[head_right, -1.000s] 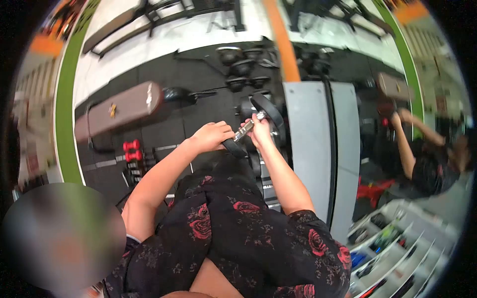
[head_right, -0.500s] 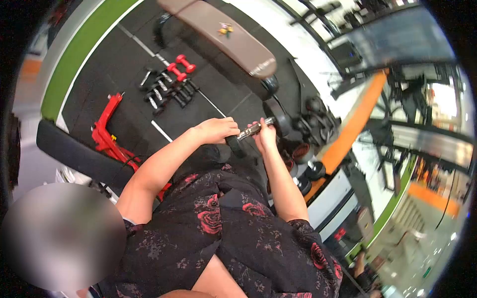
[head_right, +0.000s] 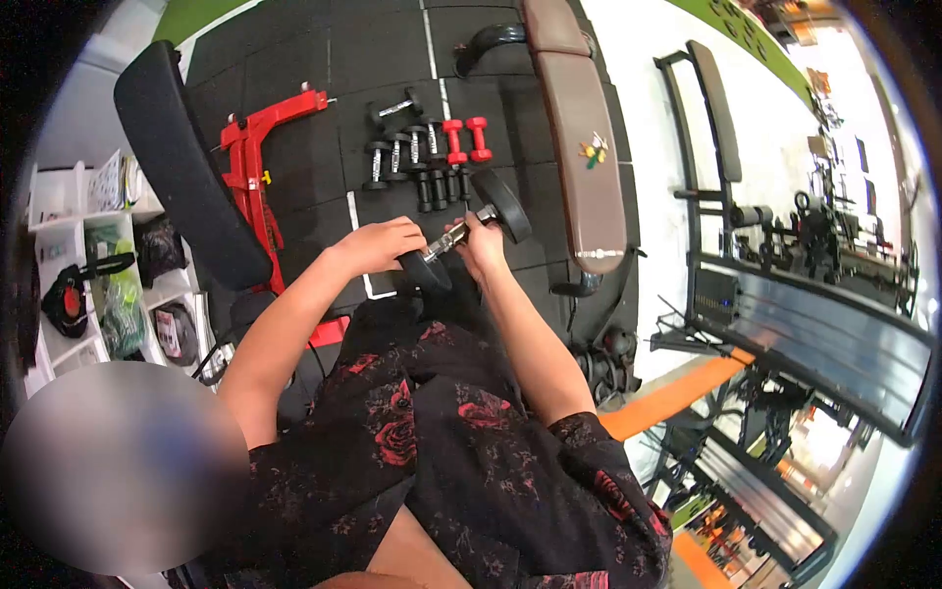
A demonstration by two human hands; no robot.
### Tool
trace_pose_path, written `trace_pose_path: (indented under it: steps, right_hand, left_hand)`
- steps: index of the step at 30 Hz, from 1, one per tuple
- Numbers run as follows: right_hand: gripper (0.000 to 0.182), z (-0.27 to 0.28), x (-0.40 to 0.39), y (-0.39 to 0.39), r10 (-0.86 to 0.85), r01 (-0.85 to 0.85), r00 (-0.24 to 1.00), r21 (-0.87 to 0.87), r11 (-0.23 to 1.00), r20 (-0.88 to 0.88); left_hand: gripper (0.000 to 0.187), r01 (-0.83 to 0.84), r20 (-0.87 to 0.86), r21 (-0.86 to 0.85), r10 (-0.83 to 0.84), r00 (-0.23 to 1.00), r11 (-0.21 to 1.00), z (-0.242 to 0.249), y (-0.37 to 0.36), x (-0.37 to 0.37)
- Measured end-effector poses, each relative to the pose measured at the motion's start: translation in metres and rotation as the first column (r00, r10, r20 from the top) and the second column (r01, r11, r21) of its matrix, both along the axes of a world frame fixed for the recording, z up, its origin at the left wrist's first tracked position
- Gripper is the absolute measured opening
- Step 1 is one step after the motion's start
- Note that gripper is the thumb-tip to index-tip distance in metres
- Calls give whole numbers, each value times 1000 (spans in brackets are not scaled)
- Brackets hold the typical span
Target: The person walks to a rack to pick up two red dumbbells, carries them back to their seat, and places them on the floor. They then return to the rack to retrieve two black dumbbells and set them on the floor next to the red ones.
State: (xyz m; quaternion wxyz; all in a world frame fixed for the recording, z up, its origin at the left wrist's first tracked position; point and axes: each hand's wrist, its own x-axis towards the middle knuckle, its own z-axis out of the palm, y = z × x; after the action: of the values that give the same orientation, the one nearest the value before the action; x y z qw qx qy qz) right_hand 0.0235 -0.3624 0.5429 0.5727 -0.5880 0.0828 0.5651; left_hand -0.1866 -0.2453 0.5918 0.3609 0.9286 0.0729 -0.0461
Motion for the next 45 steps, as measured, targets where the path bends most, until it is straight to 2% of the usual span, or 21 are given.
trace_pose_path:
  steps: [2, 4, 6, 10, 15, 18, 19, 22, 24, 26, 27, 30, 32, 34, 37, 38, 40, 41, 42, 44, 45]
  right_hand:
    - [10, -12, -1, 35, 115, -115, 993, 18, 993, -19]
    - [6, -11, -4, 64, 140, -138, 989, 30, 990, -56]
    - [6, -24, 1, 105, 240, -240, 968, 16, 971, -65]
    - [10, -30, -2, 171, 274, -273, 960, 20, 962, -54]
    - [16, -59, 11, 249, 362, -362, 932, 39, 931, -6]
    - [14, -68, 5, 287, 280, -280, 960, 39, 959, -2]
    - [13, -80, 5, 300, 257, -257, 966, 49, 965, 5]
    - [19, -131, 0, 339, 177, -177, 984, 13, 984, 22]
    - [15, -160, -16, 355, 23, -22, 998, -6, 1000, 63]
    - [13, -185, -15, 386, 53, -49, 997, -83, 995, 49]
    - [8, -191, -19, 399, 85, -76, 992, -91, 993, 92]
    - [10, -196, -32, 444, -28, 33, 999, -129, 991, 38]
    - [13, -221, -42, 471, -8, 13, 999, -166, 986, 33]
    - [15, -250, -48, 503, 10, -4, 1000, -194, 981, 29]
    - [22, -305, -57, 546, -65, 67, 998, -190, 980, 19]
    - [22, -321, -57, 558, -52, 48, 999, -226, 973, -9]
    - [19, -373, -62, 578, 52, -11, 982, -217, 976, 182]
    - [18, -396, -64, 587, 86, -32, 973, -246, 969, 212]
    - [16, -412, -65, 597, 124, -55, 963, -278, 959, 240]
    - [16, -453, -71, 610, -63, 85, 993, -239, 967, 97]
    - [13, -472, -70, 615, -11, 35, 996, -281, 959, 87]
  left_hand:
    - [50, -72, -11, -1, 72, 997, 997, -4, 23, -5]
    - [51, -127, 1, 29, 127, 992, 992, -11, 41, -9]
    - [50, -158, -100, 50, 163, 982, 986, -9, 67, -4]
    - [50, -230, -109, 29, 232, 967, 973, 7, 118, -1]
    - [50, -300, -189, 20, 298, 936, 954, -12, 184, 12]
    - [51, -228, -158, 32, 231, 960, 973, -23, 232, 12]
    - [50, -222, -213, 29, 223, 951, 975, -31, 249, 14]
    - [49, -177, -243, 11, 174, 954, 984, -73, 304, 17]
    - [48, -105, -221, -13, 99, 970, 994, -106, 341, 10]
    - [45, -78, -108, -25, 75, 991, 997, -122, 385, 9]
    - [46, -35, -136, -33, 30, 990, 999, -128, 406, 7]
    - [46, 0, -158, -73, -11, 987, 997, -154, 459, 3]
    - [47, -10, -194, -99, -10, 981, 995, -179, 485, -6]
    - [44, -77, -142, -92, 63, 988, 993, -212, 510, -14]
    - [46, -87, -161, -82, 73, 984, 993, -276, 544, -21]
    - [29, -144, -90, -66, 138, 986, 987, -298, 551, -22]
    - [22, -187, -99, -33, 183, 978, 982, -343, 567, -24]
    - [37, -172, -159, -73, 159, 974, 982, -361, 577, -26]
    - [36, -110, -314, -30, 95, 945, 994, -371, 589, -20]
    - [33, -177, -192, -45, 165, 967, 983, -417, 597, -29]
    - [31, -177, -184, -40, 167, 969, 983, -436, 602, -29]
